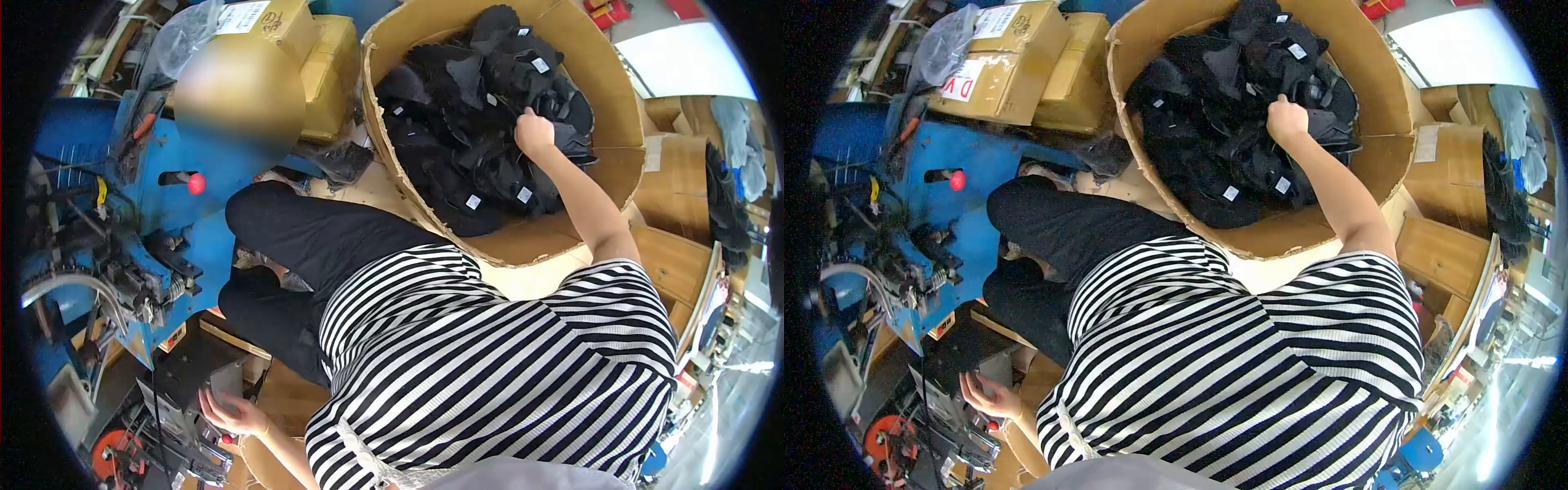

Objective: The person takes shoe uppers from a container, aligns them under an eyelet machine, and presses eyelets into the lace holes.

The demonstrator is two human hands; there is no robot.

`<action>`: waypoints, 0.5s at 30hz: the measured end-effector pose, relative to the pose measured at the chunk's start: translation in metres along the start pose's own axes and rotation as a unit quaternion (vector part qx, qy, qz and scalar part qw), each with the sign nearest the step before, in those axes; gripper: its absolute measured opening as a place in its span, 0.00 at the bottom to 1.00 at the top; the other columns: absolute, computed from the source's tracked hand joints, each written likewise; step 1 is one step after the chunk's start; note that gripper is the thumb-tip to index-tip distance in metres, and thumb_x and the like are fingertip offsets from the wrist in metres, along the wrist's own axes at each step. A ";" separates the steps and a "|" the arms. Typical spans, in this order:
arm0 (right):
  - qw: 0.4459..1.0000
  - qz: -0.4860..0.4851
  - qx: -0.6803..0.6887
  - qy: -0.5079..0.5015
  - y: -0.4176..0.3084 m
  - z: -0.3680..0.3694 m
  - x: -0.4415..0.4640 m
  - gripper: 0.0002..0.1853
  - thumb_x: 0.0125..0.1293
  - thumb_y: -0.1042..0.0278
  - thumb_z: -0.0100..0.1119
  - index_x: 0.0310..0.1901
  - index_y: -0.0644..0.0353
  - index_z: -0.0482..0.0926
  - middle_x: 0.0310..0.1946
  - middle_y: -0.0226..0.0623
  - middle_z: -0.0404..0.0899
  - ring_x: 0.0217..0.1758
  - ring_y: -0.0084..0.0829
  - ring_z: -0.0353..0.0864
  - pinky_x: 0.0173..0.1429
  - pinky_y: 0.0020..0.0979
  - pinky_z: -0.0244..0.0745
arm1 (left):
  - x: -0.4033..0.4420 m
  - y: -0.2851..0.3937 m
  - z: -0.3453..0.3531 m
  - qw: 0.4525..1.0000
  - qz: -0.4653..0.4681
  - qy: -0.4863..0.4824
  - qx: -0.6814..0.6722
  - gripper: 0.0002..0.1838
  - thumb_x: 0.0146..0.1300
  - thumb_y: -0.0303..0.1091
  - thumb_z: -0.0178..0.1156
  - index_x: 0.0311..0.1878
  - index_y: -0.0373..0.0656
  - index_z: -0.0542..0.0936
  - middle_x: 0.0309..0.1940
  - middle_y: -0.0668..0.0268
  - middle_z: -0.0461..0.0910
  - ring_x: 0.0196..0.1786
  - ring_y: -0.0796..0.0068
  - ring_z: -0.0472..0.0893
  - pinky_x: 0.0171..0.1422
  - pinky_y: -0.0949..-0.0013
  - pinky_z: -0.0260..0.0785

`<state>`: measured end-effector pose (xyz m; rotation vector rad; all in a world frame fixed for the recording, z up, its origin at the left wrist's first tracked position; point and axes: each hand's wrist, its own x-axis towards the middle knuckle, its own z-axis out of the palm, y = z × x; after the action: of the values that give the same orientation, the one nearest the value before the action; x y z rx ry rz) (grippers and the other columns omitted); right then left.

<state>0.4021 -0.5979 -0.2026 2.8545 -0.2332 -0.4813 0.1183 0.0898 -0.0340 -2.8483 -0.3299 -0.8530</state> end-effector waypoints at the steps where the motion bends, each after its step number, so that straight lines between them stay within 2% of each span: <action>1: 0.998 0.003 0.005 0.059 0.003 -0.006 0.003 0.14 0.55 0.61 0.60 0.33 0.66 0.83 0.40 0.50 0.83 0.39 0.51 0.85 0.46 0.44 0.81 | 0.003 0.006 0.004 0.999 -0.021 0.003 -0.027 0.11 0.66 0.24 0.58 0.50 0.35 0.80 0.53 0.57 0.78 0.53 0.58 0.80 0.54 0.60 0.74; 3: 0.997 0.049 0.014 0.051 0.011 -0.035 0.001 0.14 0.55 0.62 0.59 0.34 0.66 0.83 0.38 0.51 0.83 0.40 0.51 0.85 0.46 0.45 0.80 | 0.010 0.011 0.008 0.999 -0.005 -0.004 -0.051 0.11 0.66 0.21 0.55 0.50 0.34 0.80 0.53 0.54 0.78 0.53 0.56 0.79 0.56 0.58 0.71; 5: 0.987 0.105 0.049 0.114 0.016 -0.097 -0.009 0.13 0.53 0.64 0.58 0.33 0.65 0.83 0.36 0.53 0.83 0.40 0.51 0.84 0.46 0.45 0.80 | 0.016 0.019 0.013 0.996 -0.011 0.001 -0.083 0.11 0.65 0.21 0.56 0.49 0.33 0.80 0.52 0.54 0.79 0.52 0.55 0.79 0.55 0.58 0.72; 7: 0.988 0.057 0.103 0.103 0.017 -0.156 -0.027 0.11 0.52 0.64 0.59 0.31 0.63 0.83 0.32 0.54 0.83 0.39 0.50 0.84 0.45 0.44 0.79 | 0.027 0.032 0.014 0.991 -0.027 -0.010 -0.128 0.10 0.64 0.21 0.57 0.48 0.32 0.80 0.51 0.54 0.79 0.51 0.56 0.79 0.55 0.58 0.72; 9: 0.973 -0.026 0.178 0.143 -0.001 -0.204 -0.043 0.11 0.51 0.65 0.60 0.28 0.65 0.80 0.29 0.54 0.81 0.36 0.50 0.83 0.42 0.44 0.78 | 0.045 0.050 0.018 0.984 -0.038 0.002 -0.174 0.11 0.64 0.20 0.57 0.49 0.32 0.80 0.51 0.54 0.79 0.52 0.58 0.79 0.56 0.60 0.71; 10: 0.949 -0.090 0.231 0.194 -0.021 -0.229 -0.059 0.10 0.50 0.66 0.59 0.27 0.66 0.79 0.28 0.53 0.80 0.33 0.50 0.81 0.40 0.45 0.77 | 0.054 0.058 0.018 0.979 -0.042 0.007 -0.199 0.11 0.64 0.20 0.57 0.50 0.33 0.79 0.52 0.55 0.79 0.52 0.58 0.79 0.58 0.61 0.71; 11: 0.915 -0.156 0.284 0.242 -0.047 -0.253 -0.078 0.10 0.50 0.67 0.59 0.26 0.67 0.77 0.27 0.51 0.79 0.31 0.50 0.80 0.39 0.45 0.75 | 0.065 0.065 0.017 0.974 -0.046 0.013 -0.221 0.12 0.65 0.20 0.57 0.51 0.33 0.79 0.52 0.56 0.79 0.53 0.59 0.79 0.59 0.61 0.70; 13: 0.850 -0.301 0.302 0.307 -0.099 -0.292 -0.115 0.07 0.49 0.71 0.57 0.26 0.68 0.76 0.26 0.47 0.76 0.29 0.49 0.78 0.36 0.44 0.74 | 0.097 0.092 0.010 0.971 -0.005 0.075 -0.226 0.11 0.64 0.20 0.57 0.49 0.31 0.79 0.52 0.53 0.78 0.52 0.61 0.79 0.60 0.63 0.69; 15: 0.786 -0.421 0.317 0.325 -0.146 -0.302 -0.139 0.07 0.47 0.71 0.58 0.23 0.65 0.74 0.26 0.42 0.73 0.28 0.44 0.77 0.33 0.40 0.73 | 0.123 0.112 -0.003 0.944 -0.027 0.127 -0.305 0.11 0.65 0.22 0.57 0.50 0.30 0.78 0.51 0.53 0.78 0.50 0.62 0.79 0.59 0.66 0.69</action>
<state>0.3926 -0.3687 0.0788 3.3839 1.2690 0.6185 0.2447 0.0020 0.0280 -3.2141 -0.1223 -1.5493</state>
